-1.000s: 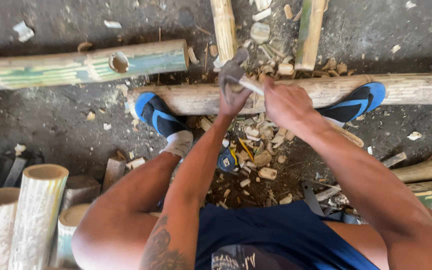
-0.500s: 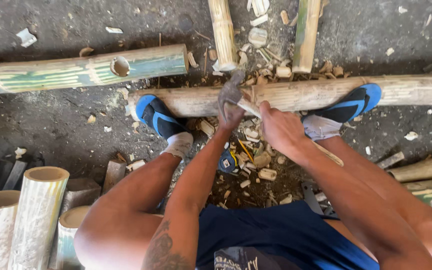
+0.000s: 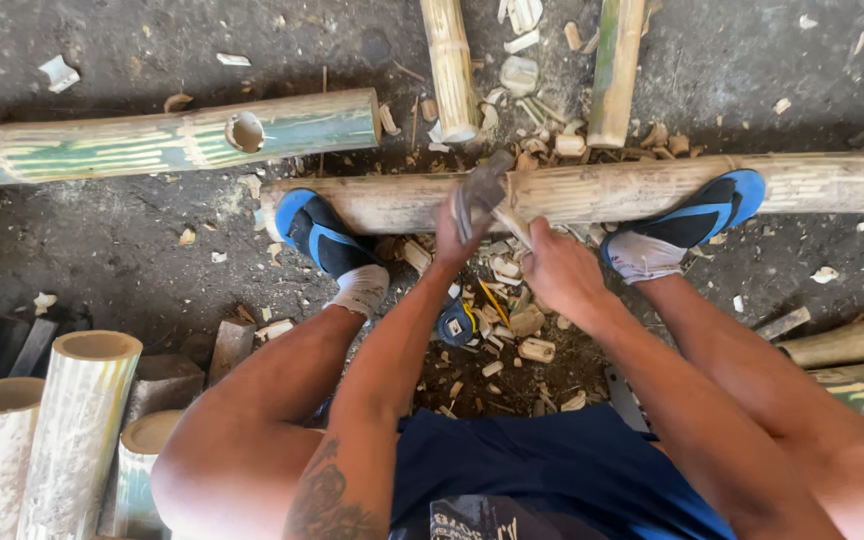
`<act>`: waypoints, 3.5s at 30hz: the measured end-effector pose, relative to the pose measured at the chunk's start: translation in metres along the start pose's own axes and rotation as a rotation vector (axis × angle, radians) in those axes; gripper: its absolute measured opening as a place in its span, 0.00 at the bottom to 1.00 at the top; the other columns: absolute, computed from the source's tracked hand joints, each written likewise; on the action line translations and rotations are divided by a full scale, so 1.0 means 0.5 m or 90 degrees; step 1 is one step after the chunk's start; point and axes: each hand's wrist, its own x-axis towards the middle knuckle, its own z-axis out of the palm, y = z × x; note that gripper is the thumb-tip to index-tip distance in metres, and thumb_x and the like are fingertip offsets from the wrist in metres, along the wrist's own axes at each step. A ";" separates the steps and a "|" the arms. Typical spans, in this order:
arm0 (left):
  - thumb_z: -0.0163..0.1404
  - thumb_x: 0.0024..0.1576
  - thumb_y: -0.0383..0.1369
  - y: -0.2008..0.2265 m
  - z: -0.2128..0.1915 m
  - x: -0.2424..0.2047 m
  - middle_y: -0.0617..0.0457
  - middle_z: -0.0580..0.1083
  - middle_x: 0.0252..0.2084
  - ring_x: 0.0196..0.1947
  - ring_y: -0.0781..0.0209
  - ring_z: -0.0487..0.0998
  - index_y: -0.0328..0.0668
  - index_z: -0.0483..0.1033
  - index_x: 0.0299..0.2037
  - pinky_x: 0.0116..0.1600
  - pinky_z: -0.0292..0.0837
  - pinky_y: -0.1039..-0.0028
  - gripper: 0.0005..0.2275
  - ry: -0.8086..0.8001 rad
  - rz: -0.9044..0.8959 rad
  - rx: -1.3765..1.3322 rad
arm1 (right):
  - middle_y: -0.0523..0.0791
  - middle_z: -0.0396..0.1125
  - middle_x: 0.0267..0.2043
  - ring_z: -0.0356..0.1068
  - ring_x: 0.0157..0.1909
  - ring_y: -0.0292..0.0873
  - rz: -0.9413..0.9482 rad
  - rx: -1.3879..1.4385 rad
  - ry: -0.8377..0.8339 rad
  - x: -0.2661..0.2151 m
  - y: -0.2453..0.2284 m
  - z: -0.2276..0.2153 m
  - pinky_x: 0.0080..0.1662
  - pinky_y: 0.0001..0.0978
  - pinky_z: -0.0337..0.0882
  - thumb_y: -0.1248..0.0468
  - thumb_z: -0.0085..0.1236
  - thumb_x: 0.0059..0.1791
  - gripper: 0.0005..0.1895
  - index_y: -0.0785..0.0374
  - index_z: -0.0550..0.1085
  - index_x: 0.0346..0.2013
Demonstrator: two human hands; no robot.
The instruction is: The person measures and marks a bamboo pole with a tape measure and pencil, then uses a hammer and a smaller bamboo piece to repeatedly strike and carve a hole into the pole.
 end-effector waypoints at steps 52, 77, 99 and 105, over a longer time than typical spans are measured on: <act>0.64 0.48 0.29 0.093 -0.019 0.131 0.47 0.77 0.45 0.46 0.57 0.79 0.35 0.72 0.52 0.54 0.77 0.68 0.22 -0.070 -0.036 -0.019 | 0.55 0.67 0.24 0.70 0.16 0.50 -0.097 0.110 -0.060 0.077 -0.031 -0.218 0.16 0.41 0.70 0.71 0.50 0.51 0.24 0.75 0.54 0.59; 0.62 0.52 0.34 0.058 -0.018 0.098 0.44 0.76 0.46 0.40 0.55 0.79 0.32 0.68 0.57 0.45 0.80 0.61 0.25 -0.081 -0.215 -0.346 | 0.54 0.69 0.31 0.69 0.22 0.43 -0.094 0.187 0.085 0.043 -0.117 -0.222 0.21 0.29 0.67 0.71 0.50 0.53 0.24 0.74 0.57 0.61; 0.63 0.51 0.34 -0.009 0.038 0.095 0.47 0.79 0.41 0.36 0.59 0.83 0.34 0.73 0.51 0.43 0.85 0.68 0.20 0.115 -0.204 -0.422 | 0.56 0.69 0.25 0.69 0.19 0.50 -0.006 0.091 -0.056 0.027 -0.026 -0.067 0.20 0.39 0.66 0.66 0.48 0.53 0.20 0.72 0.58 0.56; 0.61 0.55 0.35 0.001 0.045 0.091 0.46 0.80 0.40 0.36 0.58 0.84 0.36 0.75 0.47 0.40 0.88 0.68 0.15 0.021 -0.188 -0.319 | 0.56 0.67 0.26 0.69 0.16 0.47 0.021 0.236 0.010 -0.012 -0.030 -0.179 0.16 0.34 0.67 0.72 0.43 0.52 0.13 0.74 0.58 0.51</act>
